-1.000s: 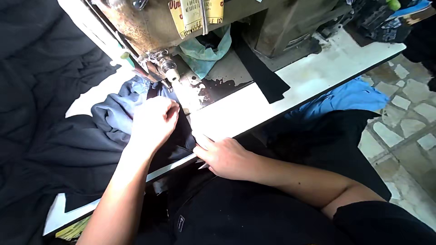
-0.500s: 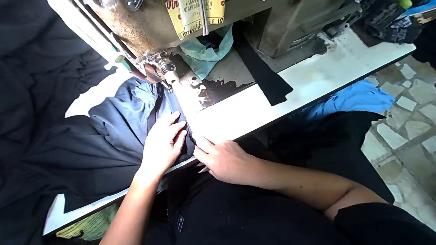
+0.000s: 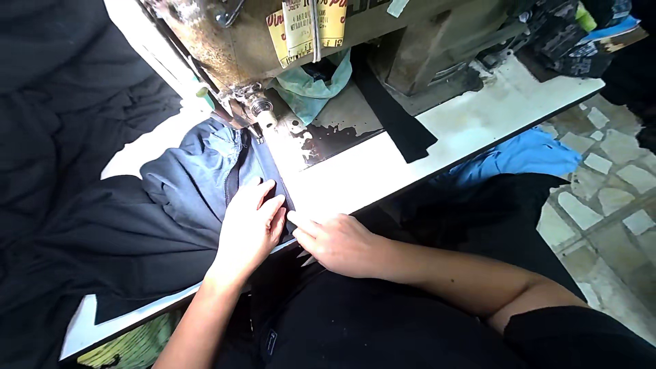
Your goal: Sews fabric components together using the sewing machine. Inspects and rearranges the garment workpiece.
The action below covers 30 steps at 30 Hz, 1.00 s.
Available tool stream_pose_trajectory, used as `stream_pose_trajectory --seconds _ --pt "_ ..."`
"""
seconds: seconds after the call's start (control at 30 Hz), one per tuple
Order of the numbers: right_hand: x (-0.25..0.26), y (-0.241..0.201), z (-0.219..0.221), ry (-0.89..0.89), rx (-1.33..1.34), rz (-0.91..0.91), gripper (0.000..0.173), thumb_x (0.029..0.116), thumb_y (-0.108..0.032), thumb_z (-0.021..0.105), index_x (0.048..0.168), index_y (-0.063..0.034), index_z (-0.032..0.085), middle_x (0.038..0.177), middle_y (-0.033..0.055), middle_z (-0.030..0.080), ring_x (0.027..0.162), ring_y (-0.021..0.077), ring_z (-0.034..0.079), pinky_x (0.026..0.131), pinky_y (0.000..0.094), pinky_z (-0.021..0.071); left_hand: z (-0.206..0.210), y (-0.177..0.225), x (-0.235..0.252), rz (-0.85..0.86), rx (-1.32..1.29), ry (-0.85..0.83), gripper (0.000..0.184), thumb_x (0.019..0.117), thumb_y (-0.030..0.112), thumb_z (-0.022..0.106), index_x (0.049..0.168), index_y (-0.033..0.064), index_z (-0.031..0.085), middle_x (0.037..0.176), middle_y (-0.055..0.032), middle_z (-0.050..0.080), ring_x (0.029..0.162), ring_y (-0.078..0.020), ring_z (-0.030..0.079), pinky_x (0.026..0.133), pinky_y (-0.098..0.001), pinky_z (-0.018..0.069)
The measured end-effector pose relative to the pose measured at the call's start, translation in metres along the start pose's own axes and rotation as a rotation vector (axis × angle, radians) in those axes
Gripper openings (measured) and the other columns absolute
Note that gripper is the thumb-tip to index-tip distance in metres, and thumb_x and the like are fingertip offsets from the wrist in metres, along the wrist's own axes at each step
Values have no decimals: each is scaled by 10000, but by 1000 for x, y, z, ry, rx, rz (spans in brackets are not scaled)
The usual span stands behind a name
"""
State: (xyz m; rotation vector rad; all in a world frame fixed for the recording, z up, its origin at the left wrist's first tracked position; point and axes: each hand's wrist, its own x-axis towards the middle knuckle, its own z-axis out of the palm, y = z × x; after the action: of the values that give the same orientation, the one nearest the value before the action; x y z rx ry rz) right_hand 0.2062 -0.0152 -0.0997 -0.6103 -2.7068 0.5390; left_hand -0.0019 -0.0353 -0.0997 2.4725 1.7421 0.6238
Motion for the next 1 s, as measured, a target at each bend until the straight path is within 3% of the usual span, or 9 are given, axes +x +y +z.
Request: stream_pose_trajectory --seconds 0.13,0.23,0.3,0.47,0.6,0.77,0.83,0.93,1.0 --pt "11 8 -22 -94 297 70 242 923 -36 653 1147 45 700 1258 196 685 921 308 723 734 459 576 -4 0 2 4 28 -78 446 846 288 514 1046 -37 746 1289 -258 662 1301 -481 561 1061 -654 408" --pt "16 14 -28 11 332 38 204 887 -33 680 1075 15 742 1167 171 720 888 261 724 712 416 580 0 1 6 36 47 -8 334 841 231 605 967 -47 741 1182 -257 704 1191 -476 634 983 -625 483" --pt "19 15 -29 -115 248 75 210 926 -68 657 1104 15 732 1227 169 702 921 285 720 730 446 574 4 4 5 25 21 37 214 847 72 606 943 -63 742 1144 -254 716 1147 -464 662 965 -606 506" --pt "18 9 -24 -225 128 98 190 955 -69 615 1103 15 698 1232 189 676 845 336 712 629 480 549 2 5 3 -96 -140 115 281 873 25 537 1020 -53 764 1155 -222 733 1149 -397 679 984 -530 507" --pt "19 7 -28 -273 116 89 178 961 -71 616 1092 27 686 1246 198 658 855 335 705 621 465 539 6 5 2 -35 -58 81 275 855 6 548 1001 -31 778 1167 -219 726 1169 -428 659 994 -569 496" --pt "27 18 -44 -221 211 240 197 977 -148 636 1093 -6 705 1031 166 689 879 313 693 698 480 543 7 1 6 50 -7 80 229 826 43 584 945 -29 765 1113 -217 729 1184 -465 634 956 -599 501" --pt "35 28 -53 -234 147 352 359 978 -215 668 1274 -15 635 1184 177 613 943 301 669 767 458 555 8 0 9 55 -11 69 208 825 16 583 920 -37 760 1106 -216 733 1194 -459 635 964 -594 500" --pt "42 42 -44 -139 -2 289 293 930 -107 680 1198 12 683 1152 190 614 892 311 665 754 449 559 6 0 12 -18 -76 57 235 827 22 548 925 -63 744 1112 -240 727 1154 -439 662 964 -569 507" --pt "45 49 -42 -121 -46 248 276 944 -89 643 1201 -21 721 1152 206 647 975 351 659 813 487 542 0 0 15 -120 -164 67 262 868 50 535 990 -72 732 1107 -249 716 1105 -409 675 939 -544 515"
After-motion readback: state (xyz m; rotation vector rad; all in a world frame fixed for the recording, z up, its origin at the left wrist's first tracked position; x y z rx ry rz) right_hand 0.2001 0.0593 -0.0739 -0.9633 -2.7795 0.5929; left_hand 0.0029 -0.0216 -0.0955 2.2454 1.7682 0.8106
